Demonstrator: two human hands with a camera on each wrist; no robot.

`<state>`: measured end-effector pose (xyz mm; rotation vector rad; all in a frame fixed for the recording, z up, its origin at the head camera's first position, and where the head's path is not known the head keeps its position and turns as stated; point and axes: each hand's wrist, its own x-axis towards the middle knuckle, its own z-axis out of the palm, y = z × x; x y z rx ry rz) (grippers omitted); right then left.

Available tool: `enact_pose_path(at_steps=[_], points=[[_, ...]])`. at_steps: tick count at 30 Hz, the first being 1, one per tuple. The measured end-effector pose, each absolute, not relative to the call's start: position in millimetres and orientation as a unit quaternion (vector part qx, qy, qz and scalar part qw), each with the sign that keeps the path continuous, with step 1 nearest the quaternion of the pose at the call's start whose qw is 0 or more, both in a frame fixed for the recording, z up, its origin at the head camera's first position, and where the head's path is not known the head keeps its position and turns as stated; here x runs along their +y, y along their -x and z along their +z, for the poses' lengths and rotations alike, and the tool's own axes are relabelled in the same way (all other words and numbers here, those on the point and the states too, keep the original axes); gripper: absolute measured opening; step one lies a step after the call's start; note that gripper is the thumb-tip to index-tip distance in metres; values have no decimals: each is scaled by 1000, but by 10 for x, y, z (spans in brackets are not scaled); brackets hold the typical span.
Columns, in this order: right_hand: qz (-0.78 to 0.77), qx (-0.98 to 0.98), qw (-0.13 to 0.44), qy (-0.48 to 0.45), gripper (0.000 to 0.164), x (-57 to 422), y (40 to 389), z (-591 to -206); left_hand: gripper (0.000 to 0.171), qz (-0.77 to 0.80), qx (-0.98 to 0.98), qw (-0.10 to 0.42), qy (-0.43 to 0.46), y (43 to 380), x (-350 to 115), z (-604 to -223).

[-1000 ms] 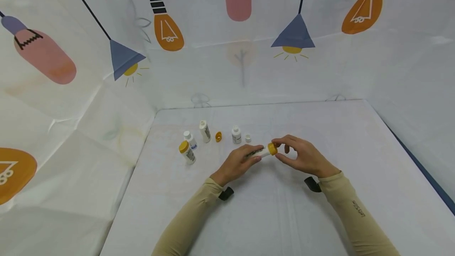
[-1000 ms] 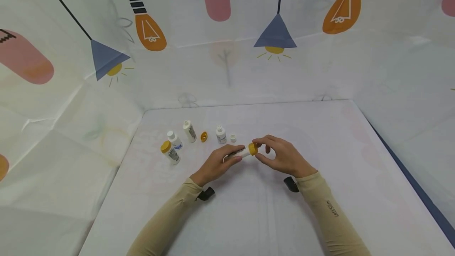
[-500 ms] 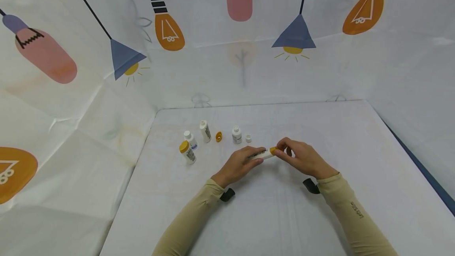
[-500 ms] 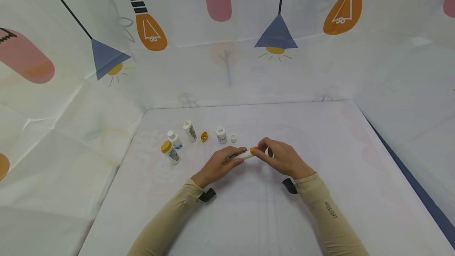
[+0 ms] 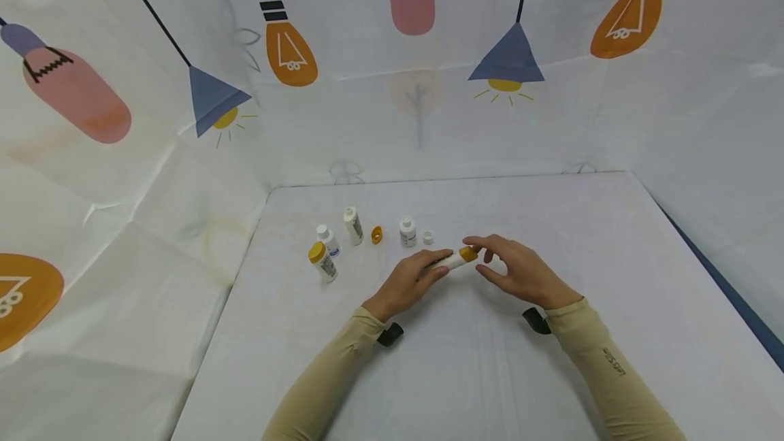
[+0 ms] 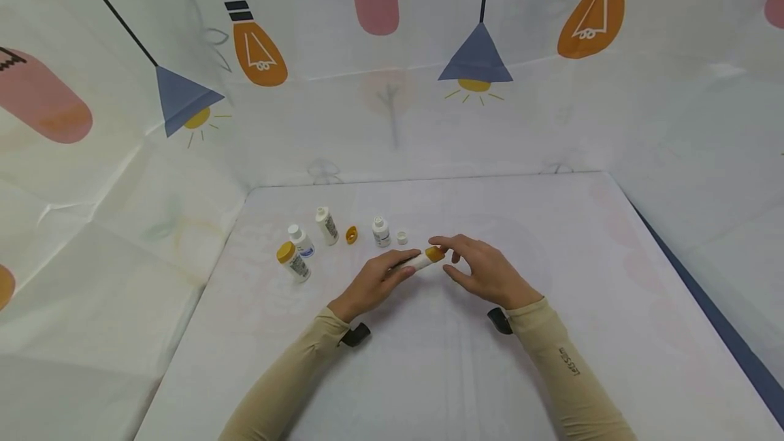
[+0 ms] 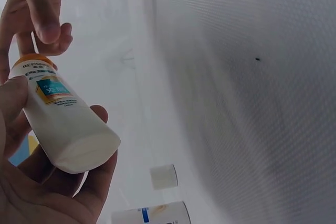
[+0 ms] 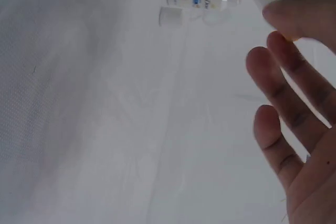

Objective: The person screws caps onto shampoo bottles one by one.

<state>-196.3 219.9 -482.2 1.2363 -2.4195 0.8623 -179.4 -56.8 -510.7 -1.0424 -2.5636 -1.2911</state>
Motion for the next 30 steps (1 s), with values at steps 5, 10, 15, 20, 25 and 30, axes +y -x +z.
enact_pose_path(at_steps=[5, 10, 15, 20, 25, 30], points=[[284, -813, 202, -466, 65, 2201, 1999, -4821, 42, -433, -835, 26, 340, 1802, -569, -5097], [296, -801, 207, -478, 39, 2188, 2017, -4812, 42, -440, -832, 9, 338, 1796, -561, -5096], [310, -803, 197, -470, 39, 2176, 2012, -4802, 44, -441, -831, 7, 339, 1790, -554, -5093], [343, -815, 136, -447, 30, 2165, 2003, -4814, 44, -441, -831, 5, 338, 1790, -547, -5097], [383, -822, 65, -416, 24, 2130, 1986, -4831, 43, -445, -825, 24, 347, 1794, -535, -5106], [406, -823, 40, -395, 18, 2090, 1978, -4819, 41, -446, -815, 61, 364, 1790, -527, -5099]])
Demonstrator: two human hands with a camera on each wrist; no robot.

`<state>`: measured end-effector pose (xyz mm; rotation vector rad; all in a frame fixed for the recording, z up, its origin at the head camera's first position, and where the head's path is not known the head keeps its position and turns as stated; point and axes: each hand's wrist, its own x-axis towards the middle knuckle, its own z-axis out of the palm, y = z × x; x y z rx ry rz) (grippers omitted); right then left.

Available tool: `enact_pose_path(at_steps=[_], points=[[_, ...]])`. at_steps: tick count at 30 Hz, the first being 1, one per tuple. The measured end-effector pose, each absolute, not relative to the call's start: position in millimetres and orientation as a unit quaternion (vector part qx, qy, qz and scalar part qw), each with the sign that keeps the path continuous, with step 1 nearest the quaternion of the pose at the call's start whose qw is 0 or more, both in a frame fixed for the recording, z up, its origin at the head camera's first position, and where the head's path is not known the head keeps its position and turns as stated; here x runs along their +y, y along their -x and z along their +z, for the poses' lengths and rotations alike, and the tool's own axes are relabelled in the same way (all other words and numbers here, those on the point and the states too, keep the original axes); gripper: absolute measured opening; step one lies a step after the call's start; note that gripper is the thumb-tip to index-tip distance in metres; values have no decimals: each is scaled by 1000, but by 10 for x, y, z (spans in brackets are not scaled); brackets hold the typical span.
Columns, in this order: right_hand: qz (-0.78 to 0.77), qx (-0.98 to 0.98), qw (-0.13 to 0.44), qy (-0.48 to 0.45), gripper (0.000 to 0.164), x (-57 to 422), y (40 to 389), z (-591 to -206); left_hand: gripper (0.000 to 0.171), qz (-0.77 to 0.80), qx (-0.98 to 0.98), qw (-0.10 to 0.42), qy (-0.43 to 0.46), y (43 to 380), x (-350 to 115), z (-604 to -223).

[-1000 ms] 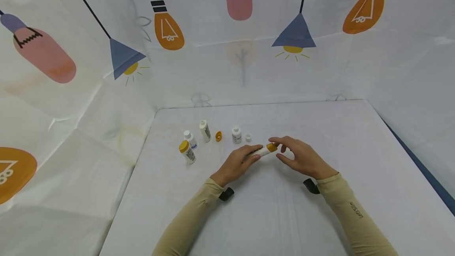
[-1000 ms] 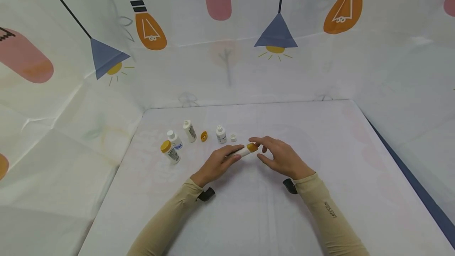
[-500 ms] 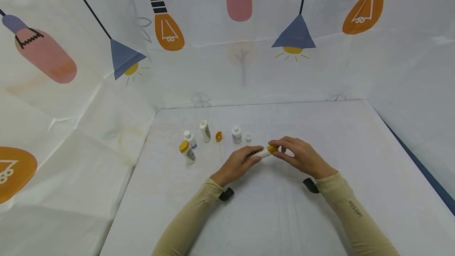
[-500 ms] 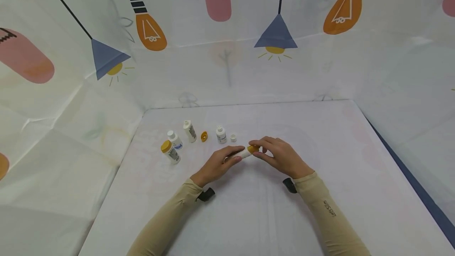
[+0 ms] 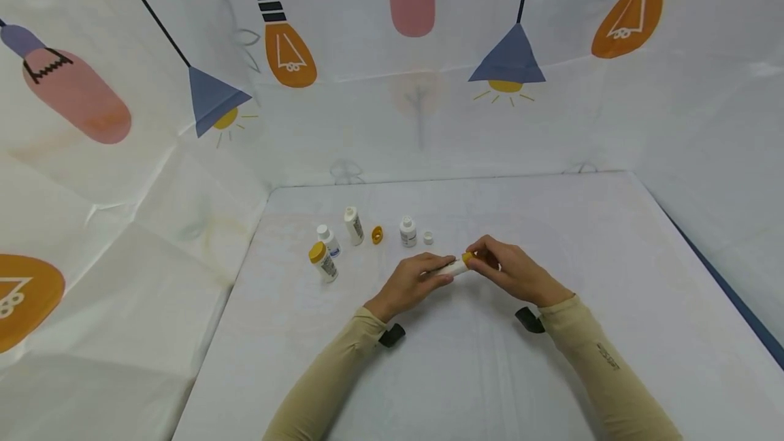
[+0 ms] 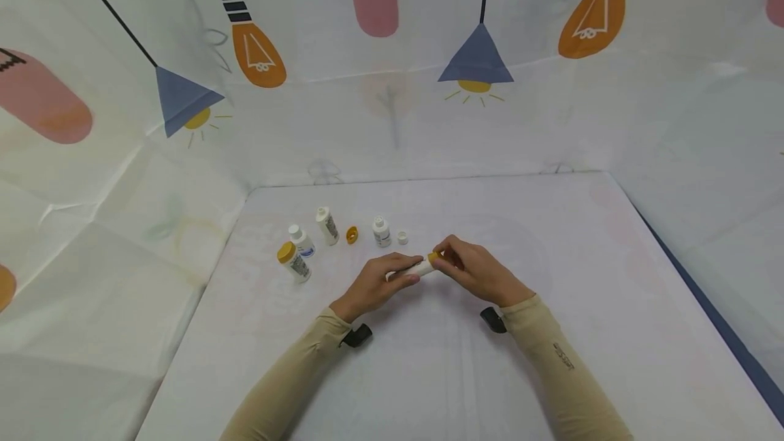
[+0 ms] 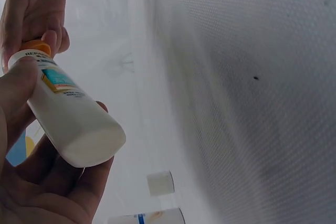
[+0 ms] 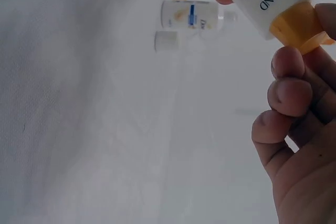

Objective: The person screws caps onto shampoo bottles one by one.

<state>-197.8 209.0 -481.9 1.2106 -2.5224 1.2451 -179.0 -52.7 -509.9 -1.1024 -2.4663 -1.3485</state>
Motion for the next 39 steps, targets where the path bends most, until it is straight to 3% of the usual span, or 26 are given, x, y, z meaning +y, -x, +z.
enact_pose_path(at_steps=[7, 14, 20, 25, 31, 39], points=[[428, -816, 24, -387, 15, 2064, 1976, -4842, 41, -447, -813, 75, 366, 1794, -528, -5093], [390, -828, 65, -397, 21, 2057, 1977, -4842, 42, -448, -824, 22, 346, 1810, -549, -5096], [328, -831, 145, -426, 47, 2087, 1982, -4842, 46, -437, -832, 3, 343, 1822, -577, -5089], [305, -820, 170, -454, 68, 2120, 2013, -4871, 47, -441, -824, 7, 354, 1847, -605, -5084], [293, -812, 187, -469, 40, 2136, 2030, -4877, 46, -446, -814, 6, 371, 1861, -633, -5102], [290, -801, 208, -481, 44, 2137, 2030, -4858, 46, -461, -804, 14, 376, 1869, -646, -5138]])
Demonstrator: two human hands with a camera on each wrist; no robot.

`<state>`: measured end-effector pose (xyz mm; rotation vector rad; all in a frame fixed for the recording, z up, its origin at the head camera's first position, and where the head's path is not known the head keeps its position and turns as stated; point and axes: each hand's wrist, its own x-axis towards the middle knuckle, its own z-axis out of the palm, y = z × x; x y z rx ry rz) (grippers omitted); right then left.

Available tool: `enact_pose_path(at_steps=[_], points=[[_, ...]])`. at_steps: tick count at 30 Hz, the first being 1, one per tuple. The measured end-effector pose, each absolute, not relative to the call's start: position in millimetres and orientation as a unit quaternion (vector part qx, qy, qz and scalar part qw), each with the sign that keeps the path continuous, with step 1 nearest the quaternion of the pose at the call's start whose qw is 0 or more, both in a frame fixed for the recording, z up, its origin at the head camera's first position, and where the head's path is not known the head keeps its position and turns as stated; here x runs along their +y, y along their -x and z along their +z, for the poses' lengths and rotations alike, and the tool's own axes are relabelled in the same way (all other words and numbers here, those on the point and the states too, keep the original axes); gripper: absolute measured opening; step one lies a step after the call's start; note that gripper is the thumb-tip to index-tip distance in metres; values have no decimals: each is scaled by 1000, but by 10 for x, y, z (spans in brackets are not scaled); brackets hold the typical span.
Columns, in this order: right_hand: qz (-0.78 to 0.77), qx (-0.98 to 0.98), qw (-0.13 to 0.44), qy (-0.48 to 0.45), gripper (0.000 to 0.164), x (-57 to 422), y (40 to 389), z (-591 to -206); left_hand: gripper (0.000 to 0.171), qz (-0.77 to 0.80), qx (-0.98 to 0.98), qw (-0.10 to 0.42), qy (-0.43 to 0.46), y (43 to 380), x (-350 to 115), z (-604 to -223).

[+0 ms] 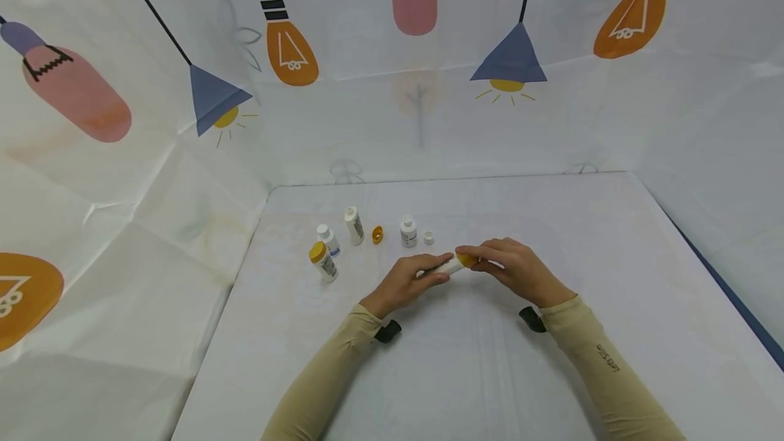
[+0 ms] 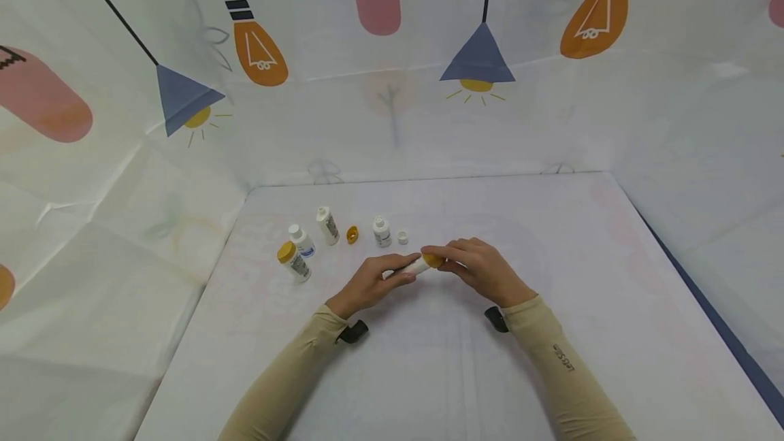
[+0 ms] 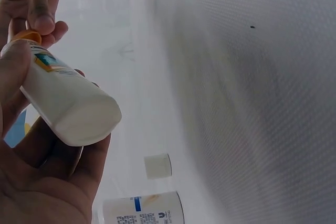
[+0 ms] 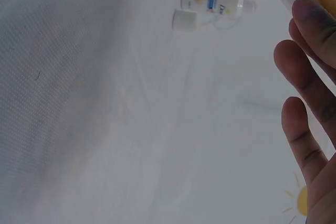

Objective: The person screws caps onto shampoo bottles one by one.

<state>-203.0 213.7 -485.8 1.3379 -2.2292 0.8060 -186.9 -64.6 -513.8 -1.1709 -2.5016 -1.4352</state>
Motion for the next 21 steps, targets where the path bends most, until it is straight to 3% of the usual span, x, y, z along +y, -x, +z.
enact_pose_path(at_steps=[11, 21], points=[[278, -795, 199, -501, 50, 2132, 2035, -4820, 46, -478, -786, 62, 388, 1859, -651, -5109], [331, -791, 137, -496, 53, 2118, 2031, -4853, 43, -477, -786, 74, 385, 1853, -655, -5126]])
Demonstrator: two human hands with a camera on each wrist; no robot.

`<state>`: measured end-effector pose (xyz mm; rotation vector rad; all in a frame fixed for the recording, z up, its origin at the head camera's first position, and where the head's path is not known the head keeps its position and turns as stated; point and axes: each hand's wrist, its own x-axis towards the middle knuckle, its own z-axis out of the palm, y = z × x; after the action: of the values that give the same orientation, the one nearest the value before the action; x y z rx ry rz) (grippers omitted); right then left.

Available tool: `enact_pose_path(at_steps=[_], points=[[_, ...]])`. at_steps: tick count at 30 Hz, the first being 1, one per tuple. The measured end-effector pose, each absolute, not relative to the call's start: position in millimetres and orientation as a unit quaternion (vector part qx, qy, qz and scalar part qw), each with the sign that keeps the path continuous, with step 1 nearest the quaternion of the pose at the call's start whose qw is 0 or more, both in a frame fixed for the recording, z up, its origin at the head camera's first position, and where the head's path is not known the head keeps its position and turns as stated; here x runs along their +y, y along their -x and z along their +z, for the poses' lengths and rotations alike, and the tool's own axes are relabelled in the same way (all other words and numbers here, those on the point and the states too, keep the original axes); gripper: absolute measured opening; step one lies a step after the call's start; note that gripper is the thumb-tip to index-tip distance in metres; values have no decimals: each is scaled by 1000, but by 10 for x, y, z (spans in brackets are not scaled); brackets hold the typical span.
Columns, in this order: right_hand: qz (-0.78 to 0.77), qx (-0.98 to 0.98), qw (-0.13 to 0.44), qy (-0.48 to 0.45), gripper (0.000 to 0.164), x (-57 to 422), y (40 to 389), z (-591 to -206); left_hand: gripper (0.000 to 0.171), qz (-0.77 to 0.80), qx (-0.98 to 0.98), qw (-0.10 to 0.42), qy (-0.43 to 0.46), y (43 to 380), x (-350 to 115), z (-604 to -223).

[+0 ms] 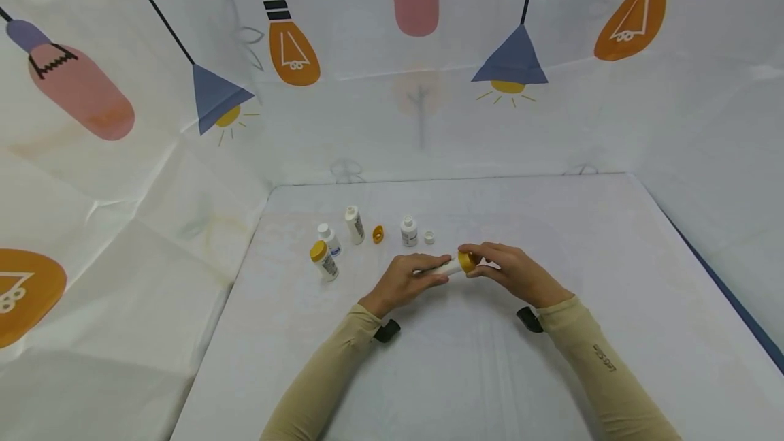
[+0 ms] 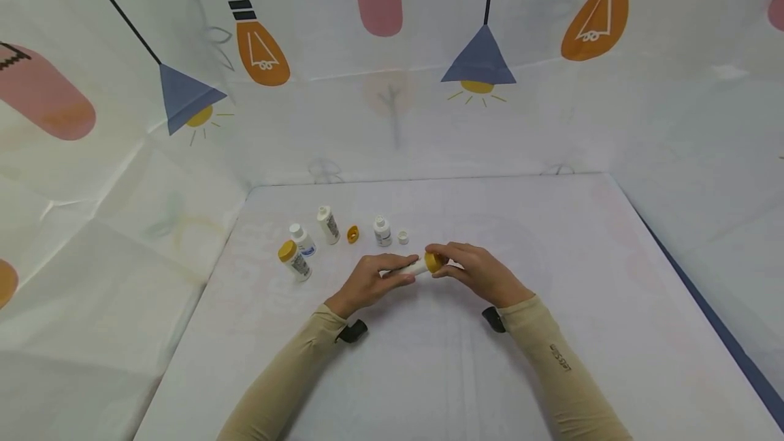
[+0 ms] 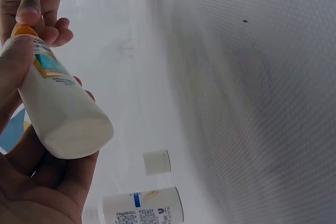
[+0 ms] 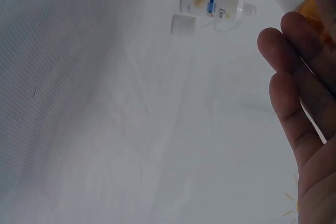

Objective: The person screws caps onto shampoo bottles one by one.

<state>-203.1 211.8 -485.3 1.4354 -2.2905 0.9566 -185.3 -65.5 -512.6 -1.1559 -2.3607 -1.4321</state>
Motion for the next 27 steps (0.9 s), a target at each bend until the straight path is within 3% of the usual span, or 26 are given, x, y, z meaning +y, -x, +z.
enact_pose_path(at_steps=[9, 16, 27], points=[[370, -764, 162, -503, 44, 2063, 2054, -4898, 43, -456, -791, 109, 393, 1865, -643, -5149], [384, -773, 154, -482, 47, 2060, 2065, -4930, 43, -434, -799, 136, 392, 1860, -635, -5133], [383, -786, 148, -462, 52, 2037, 2040, -4932, 46, -426, -820, 122, 362, 1859, -625, -5140]])
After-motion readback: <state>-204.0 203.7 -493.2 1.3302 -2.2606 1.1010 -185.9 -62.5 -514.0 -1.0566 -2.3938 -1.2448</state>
